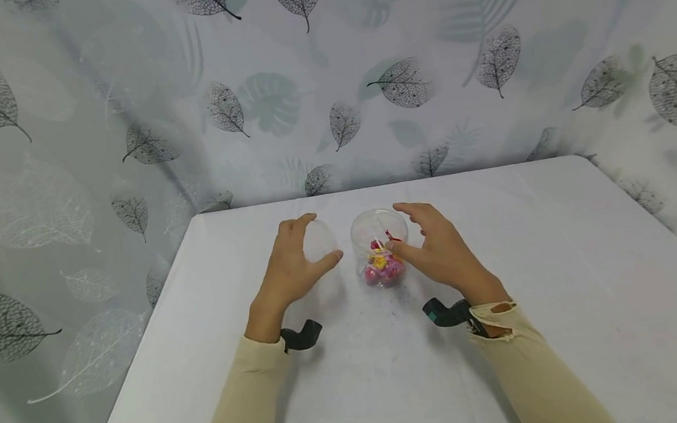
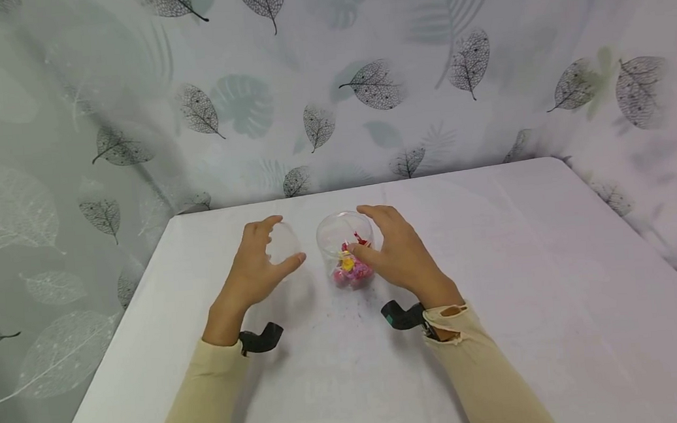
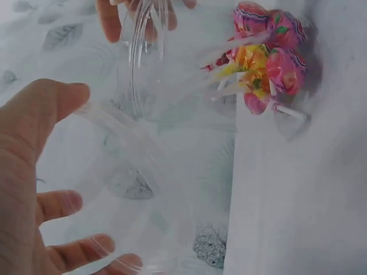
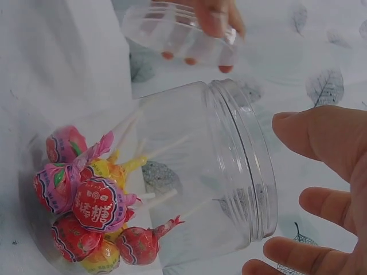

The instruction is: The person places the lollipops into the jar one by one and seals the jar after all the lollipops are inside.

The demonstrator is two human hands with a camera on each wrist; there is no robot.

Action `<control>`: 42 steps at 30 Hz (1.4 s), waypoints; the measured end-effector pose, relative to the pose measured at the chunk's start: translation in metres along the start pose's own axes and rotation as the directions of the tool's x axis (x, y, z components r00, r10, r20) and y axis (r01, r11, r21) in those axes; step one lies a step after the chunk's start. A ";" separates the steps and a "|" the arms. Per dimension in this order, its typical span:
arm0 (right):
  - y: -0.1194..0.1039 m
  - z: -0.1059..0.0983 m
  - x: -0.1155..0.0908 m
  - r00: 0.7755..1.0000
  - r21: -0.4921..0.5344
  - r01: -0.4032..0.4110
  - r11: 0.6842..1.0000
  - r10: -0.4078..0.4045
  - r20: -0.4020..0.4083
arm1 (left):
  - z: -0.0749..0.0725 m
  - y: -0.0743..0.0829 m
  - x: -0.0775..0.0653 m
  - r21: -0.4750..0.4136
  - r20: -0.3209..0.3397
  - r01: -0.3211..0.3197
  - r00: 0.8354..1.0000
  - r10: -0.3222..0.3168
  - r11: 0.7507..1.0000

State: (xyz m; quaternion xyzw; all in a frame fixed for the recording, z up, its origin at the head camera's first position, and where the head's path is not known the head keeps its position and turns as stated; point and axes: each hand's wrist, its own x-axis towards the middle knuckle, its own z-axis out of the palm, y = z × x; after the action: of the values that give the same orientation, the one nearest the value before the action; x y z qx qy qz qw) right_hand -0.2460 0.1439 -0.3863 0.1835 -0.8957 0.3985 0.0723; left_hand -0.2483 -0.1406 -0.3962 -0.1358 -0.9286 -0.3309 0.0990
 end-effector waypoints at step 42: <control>-0.003 0.003 -0.003 0.995 0.102 0.044 0.994 -0.035 -0.089 | 0.058 0.043 0.032 -0.492 -0.267 -0.325 0.939 0.216 0.808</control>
State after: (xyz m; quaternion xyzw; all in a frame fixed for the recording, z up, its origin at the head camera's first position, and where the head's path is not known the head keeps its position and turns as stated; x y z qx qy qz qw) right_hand -0.2426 0.1407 -0.3873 0.1872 -0.8659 0.4506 0.1097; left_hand -0.2701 -0.0655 -0.4071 -0.2555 -0.7576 -0.5677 0.1961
